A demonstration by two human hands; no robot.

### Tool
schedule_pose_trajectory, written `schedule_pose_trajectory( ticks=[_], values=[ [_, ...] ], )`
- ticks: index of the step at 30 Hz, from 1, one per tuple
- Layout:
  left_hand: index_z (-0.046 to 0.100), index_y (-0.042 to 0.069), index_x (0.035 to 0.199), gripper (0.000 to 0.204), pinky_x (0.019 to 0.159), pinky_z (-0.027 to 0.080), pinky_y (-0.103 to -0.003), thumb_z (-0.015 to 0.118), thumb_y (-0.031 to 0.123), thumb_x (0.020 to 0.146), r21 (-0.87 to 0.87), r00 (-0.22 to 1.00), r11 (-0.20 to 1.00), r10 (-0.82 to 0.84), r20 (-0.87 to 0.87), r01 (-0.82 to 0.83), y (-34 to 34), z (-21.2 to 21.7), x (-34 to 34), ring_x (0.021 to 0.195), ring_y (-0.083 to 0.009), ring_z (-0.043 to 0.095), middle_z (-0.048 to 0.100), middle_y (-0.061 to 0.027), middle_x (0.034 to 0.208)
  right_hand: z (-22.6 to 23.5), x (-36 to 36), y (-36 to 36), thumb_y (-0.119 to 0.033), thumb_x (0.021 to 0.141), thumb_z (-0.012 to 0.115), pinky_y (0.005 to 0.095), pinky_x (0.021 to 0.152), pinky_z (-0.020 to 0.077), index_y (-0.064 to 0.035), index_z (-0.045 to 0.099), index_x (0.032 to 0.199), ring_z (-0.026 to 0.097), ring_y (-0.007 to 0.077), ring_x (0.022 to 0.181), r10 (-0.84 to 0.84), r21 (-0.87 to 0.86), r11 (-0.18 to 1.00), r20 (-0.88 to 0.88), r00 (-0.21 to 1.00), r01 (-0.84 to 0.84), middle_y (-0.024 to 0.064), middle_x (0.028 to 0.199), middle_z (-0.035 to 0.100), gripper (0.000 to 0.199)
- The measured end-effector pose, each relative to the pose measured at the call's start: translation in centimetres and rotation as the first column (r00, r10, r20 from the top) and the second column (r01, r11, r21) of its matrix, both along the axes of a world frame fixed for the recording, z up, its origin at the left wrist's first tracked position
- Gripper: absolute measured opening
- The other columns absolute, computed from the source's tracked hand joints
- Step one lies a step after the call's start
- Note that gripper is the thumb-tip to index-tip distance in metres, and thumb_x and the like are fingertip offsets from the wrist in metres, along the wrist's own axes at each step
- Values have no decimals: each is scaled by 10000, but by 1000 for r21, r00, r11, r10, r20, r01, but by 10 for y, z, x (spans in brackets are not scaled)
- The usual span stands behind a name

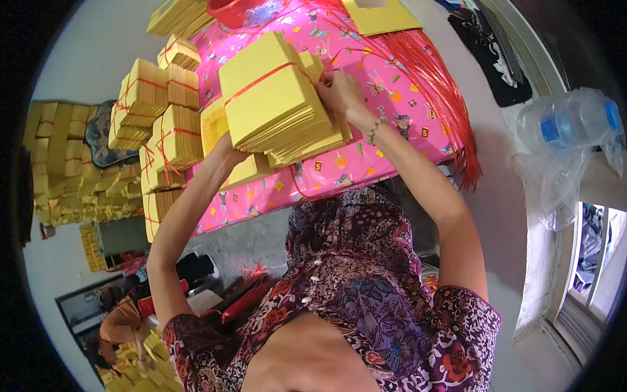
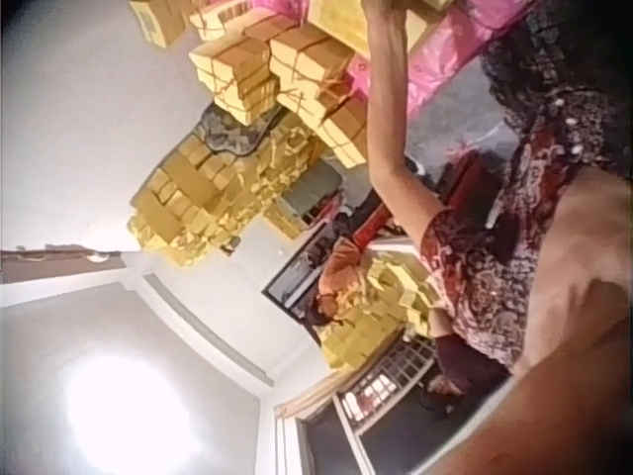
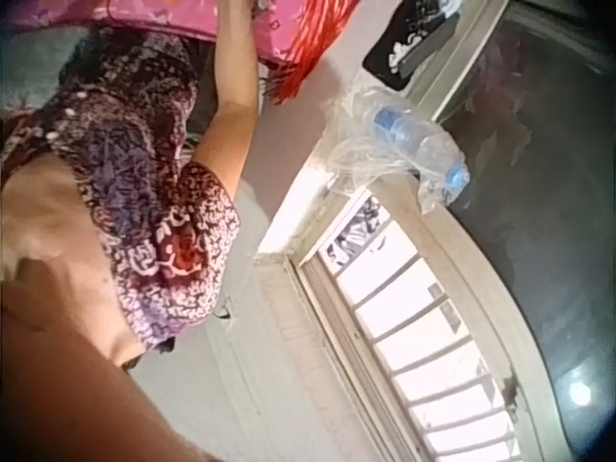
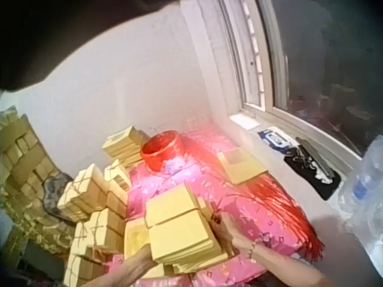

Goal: Bundling and tying stacks of yellow paper sheets with red string.

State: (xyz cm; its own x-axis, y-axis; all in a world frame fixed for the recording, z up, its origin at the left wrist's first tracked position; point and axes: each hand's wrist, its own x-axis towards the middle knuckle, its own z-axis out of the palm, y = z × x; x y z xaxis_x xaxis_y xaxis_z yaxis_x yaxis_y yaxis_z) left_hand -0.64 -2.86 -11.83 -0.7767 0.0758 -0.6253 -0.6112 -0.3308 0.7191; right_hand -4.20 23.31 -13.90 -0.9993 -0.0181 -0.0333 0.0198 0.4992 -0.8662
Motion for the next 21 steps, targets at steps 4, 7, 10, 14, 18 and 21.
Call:
schedule_pose_trajectory(
  ticks=[4, 7, 10, 14, 18, 21],
  values=[
    [600, 20, 1078, 247, 819, 522, -366, 472, 194, 958, -226, 999, 974, -4, 53, 16, 1, 7, -3, 916, -203, 633, 656, -90, 997, -21, -8, 3, -330, 803, 627, 413, 635, 482, -11, 692, 843, 652, 329, 707, 11, -53, 998, -101, 995, -17, 199, 751, 652, 328],
    [563, 68, 1077, 225, 861, 506, -387, 403, 196, 982, -224, 992, 972, -37, 123, 64, 13, 18, -2, 949, -212, 610, 637, -89, 1002, -40, -13, 13, -313, 779, 663, 396, 659, 485, -15, 685, 897, 654, 326, 766, 69, -278, 954, -161, 985, -112, 198, 813, 661, 321],
    [547, 62, 1042, 212, 895, 497, -406, 388, 190, 986, -177, 988, 984, -4, 151, 31, 29, 27, 1, 963, -234, 600, 627, -91, 1015, -58, -17, 18, -292, 777, 668, 377, 669, 487, -22, 685, 915, 660, 308, 779, 5, -284, 956, -223, 975, -70, 188, 838, 671, 304],
    [549, 73, 977, 186, 896, 500, -405, 398, 181, 985, -161, 979, 983, 111, 170, -83, 25, 19, 7, 915, -214, 607, 621, -63, 945, -52, -15, 11, -244, 764, 675, 349, 673, 487, -27, 683, 932, 672, 274, 789, -5, -468, 881, -144, 990, -64, 181, 861, 678, 274],
    [555, 75, 979, 178, 843, 516, -386, 410, 178, 982, -108, 977, 988, 125, 171, -108, 24, 4, 4, 878, -200, 612, 618, -51, 925, -50, -11, 13, -239, 773, 662, 345, 676, 487, -24, 677, 952, 673, 280, 798, -4, -445, 894, -119, 993, -49, 198, 861, 673, 280],
    [548, 72, 1012, 168, 832, 519, -383, 416, 170, 976, -71, 975, 985, 166, 146, -157, 33, -2, 3, 865, -207, 610, 615, -61, 921, -47, -10, 15, -200, 834, 606, 311, 693, 488, -2, 663, 1020, 664, 182, 811, 15, -558, 822, -182, 983, -116, 155, 895, 697, 277]
  ],
)
